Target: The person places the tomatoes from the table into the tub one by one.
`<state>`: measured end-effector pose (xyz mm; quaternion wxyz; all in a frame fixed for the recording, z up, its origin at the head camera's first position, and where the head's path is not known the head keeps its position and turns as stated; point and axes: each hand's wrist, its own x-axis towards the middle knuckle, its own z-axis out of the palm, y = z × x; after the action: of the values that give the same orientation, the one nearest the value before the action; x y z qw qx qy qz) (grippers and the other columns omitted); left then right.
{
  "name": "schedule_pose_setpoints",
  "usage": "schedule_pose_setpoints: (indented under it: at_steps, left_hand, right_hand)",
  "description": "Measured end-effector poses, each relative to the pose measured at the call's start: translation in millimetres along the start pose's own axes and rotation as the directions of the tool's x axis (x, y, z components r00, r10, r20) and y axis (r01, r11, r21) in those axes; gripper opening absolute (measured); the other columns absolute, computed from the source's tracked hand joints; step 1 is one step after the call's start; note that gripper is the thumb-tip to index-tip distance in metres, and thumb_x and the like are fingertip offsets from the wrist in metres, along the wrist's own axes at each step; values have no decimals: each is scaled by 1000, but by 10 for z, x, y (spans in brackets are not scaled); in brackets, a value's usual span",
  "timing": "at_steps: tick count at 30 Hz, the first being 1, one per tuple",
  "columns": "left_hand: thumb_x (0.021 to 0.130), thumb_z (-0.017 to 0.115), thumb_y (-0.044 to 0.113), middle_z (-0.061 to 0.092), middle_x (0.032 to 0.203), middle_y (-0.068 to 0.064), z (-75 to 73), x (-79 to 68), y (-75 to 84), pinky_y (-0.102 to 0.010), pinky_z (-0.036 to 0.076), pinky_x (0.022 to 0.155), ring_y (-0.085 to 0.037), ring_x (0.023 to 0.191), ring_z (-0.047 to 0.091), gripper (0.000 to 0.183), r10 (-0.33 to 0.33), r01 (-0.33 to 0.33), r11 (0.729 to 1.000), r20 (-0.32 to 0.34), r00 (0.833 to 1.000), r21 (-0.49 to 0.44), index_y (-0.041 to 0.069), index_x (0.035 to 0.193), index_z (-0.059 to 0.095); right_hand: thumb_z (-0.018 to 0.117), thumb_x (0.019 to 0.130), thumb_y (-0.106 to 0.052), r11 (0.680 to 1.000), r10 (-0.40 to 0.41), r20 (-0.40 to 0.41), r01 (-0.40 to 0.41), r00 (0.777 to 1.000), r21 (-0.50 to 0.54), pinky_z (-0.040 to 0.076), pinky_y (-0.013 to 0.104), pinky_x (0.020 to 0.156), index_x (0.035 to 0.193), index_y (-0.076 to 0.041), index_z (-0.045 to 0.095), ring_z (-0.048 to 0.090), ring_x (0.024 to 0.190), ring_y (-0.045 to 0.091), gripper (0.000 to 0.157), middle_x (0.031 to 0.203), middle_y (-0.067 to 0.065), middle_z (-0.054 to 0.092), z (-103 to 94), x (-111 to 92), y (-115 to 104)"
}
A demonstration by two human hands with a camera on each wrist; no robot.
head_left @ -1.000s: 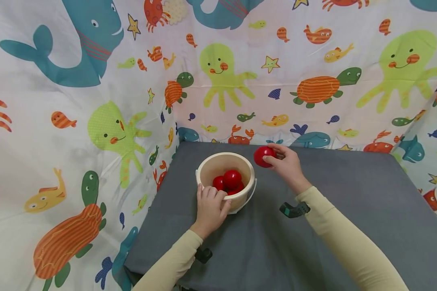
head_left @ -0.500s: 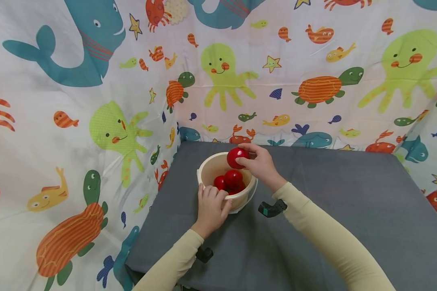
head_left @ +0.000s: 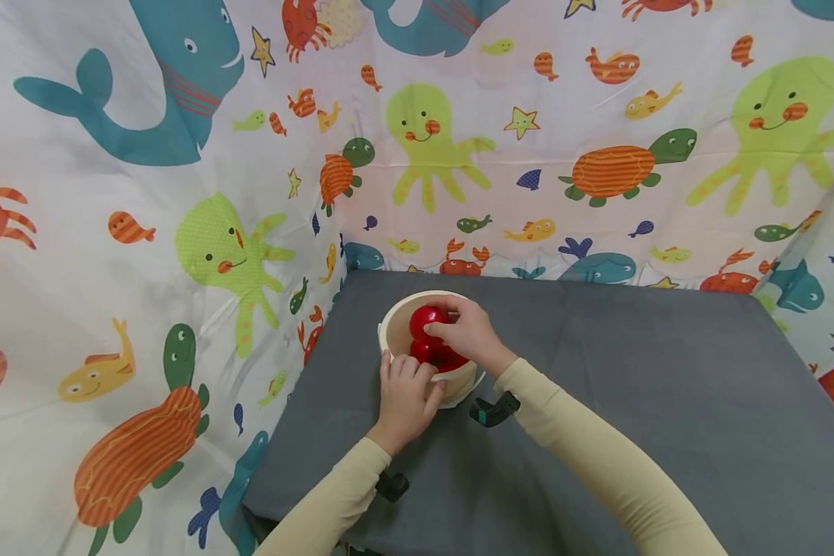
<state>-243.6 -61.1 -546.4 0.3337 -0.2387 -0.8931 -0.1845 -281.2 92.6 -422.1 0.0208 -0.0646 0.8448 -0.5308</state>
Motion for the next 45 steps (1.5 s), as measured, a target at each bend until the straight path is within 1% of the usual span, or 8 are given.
schedule_pose_setpoints:
  at_steps: [3,10,13,20,34,39,45]
  left_hand:
    - [92,66,35,63,91,-5,-4,6,-3,-68,36,112,-26,101,56,18,12,-12,1000,-11,1000,-1,17,93,67]
    - [94,63,36,62,92,-5,-18,4,4,-67,34,114,-26,102,56,19,-2,2,1000,23,1000,-7,17,93,66]
    - [95,62,35,62,91,-6,-29,3,11,-67,34,114,-27,102,56,20,0,0,1000,21,1000,-6,16,92,66]
    - [95,61,35,61,90,-6,-60,20,12,-67,34,114,-28,100,56,21,2,-2,1000,14,1000,-5,15,90,64]
    - [94,62,36,61,90,-6,-29,5,26,-67,33,115,-27,102,56,21,-8,9,1000,24,1000,-5,16,92,65]
    - [93,63,36,63,91,-6,-29,2,22,-68,33,115,-27,104,57,20,-11,11,1000,24,1000,-8,17,93,66]
    - [93,63,35,64,92,-6,-27,4,22,-68,33,114,-28,104,57,19,-9,9,1000,15,1000,-14,17,93,67]
  right_hand:
    - [76,87,-17,1000,5,4,-5,1000,1,60,52,92,135,-15,63,61,120,35,49,136,13,65,46,6,57]
    - [74,88,-15,1000,0,14,1,1000,-16,60,50,92,135,-11,64,60,118,35,48,134,14,66,118,12,181]
    - [73,89,-16,1000,8,15,-7,1000,-26,60,50,93,134,-11,65,59,119,35,47,135,15,65,136,10,209]
    - [73,88,-15,999,6,6,-6,1000,-31,58,52,97,132,-12,66,60,119,35,45,135,14,66,164,9,232]
    - [74,88,-15,999,9,0,-9,1000,-46,58,52,97,133,-13,65,59,119,35,46,136,14,65,173,3,273]
    - [71,90,-13,999,28,5,-28,1000,-35,59,50,94,132,-10,66,63,117,36,42,135,17,66,177,11,288]
    - [68,92,-12,999,15,-5,-15,1000,-33,59,48,95,130,-7,67,66,116,36,38,134,20,66,188,17,317]
